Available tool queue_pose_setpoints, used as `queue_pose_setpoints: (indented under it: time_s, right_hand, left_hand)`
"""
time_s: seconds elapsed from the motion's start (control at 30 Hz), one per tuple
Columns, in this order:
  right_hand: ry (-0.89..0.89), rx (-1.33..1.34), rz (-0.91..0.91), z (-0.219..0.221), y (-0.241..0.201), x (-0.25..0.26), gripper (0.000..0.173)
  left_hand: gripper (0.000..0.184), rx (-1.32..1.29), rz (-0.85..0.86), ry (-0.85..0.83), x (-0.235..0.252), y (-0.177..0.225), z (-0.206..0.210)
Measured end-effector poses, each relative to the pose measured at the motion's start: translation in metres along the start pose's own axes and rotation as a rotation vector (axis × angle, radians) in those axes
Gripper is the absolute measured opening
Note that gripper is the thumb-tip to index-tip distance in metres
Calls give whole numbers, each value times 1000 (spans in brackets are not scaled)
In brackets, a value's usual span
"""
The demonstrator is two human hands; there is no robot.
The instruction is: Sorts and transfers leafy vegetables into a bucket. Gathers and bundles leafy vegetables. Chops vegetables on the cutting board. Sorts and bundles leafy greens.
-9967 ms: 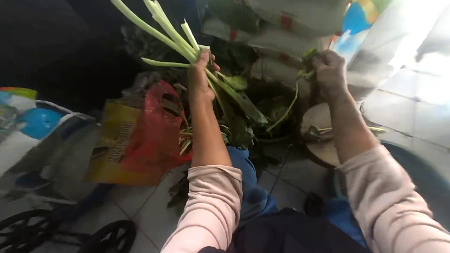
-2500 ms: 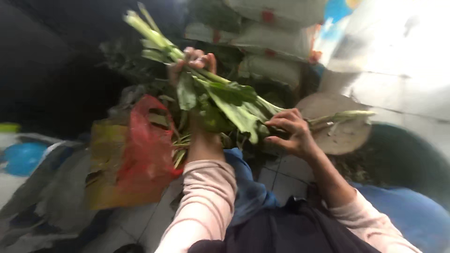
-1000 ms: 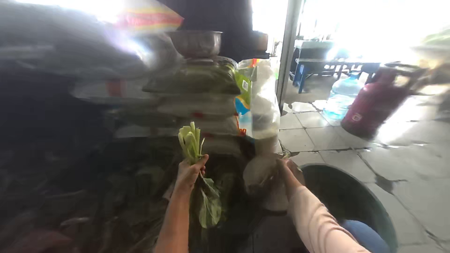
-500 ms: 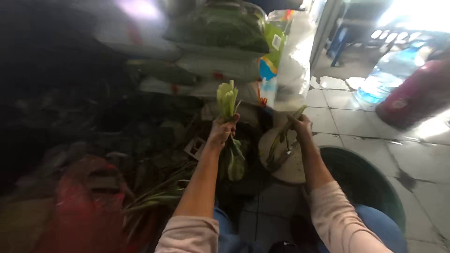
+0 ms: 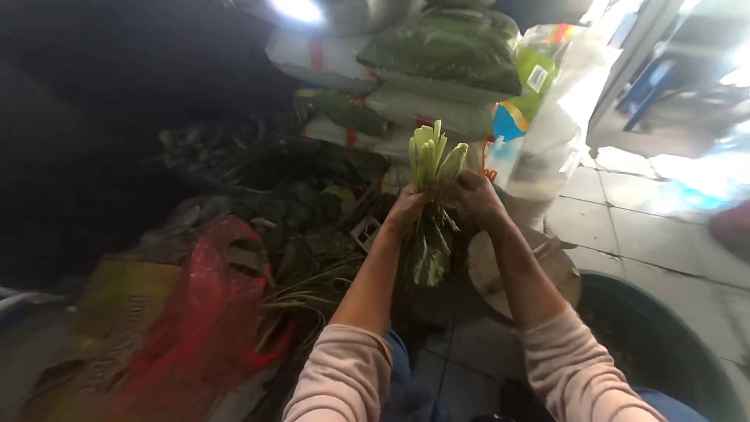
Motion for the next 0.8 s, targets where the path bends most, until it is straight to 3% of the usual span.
queue_pose_setpoints:
  time_s: [0.23, 0.37, 0.43, 0.53, 0.6, 0.7, 0.8]
  right_hand:
    - [-7, 72, 94, 9, 2, -9, 17]
    - [-130, 171, 73, 13, 4, -30, 31]
    - [-25, 192, 134, 6, 18, -61, 49]
    - [359, -89, 412, -23, 79, -122, 51]
    - [476, -255, 664, -48, 130, -151, 65]
    - [419, -384, 884, -64, 180, -161, 83]
    - [335, -435, 975, -64, 201, -152, 75]
  left_hand:
    - [27, 424, 68, -69, -4, 13, 1]
    - [14, 540, 16, -32, -11, 13, -6]
    - [18, 542, -1, -58, -10, 5, -3]
    - [21, 572, -14, -36, -7, -1, -7]
    - [25, 558, -39, 20, -6, 2, -14]
    - [40, 626, -90, 104, -6, 10, -27]
    - [42, 717, -79, 180, -8, 20, -41]
Point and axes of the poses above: each hand's wrist, its own x-axis towards the middle knuckle, its own z-axis out of the palm, y = z × x, the point moved 5 cm from there along x, towards the middle knuckle, and after that the axes turned 3 degrees about -z, right-handed, at the moved point
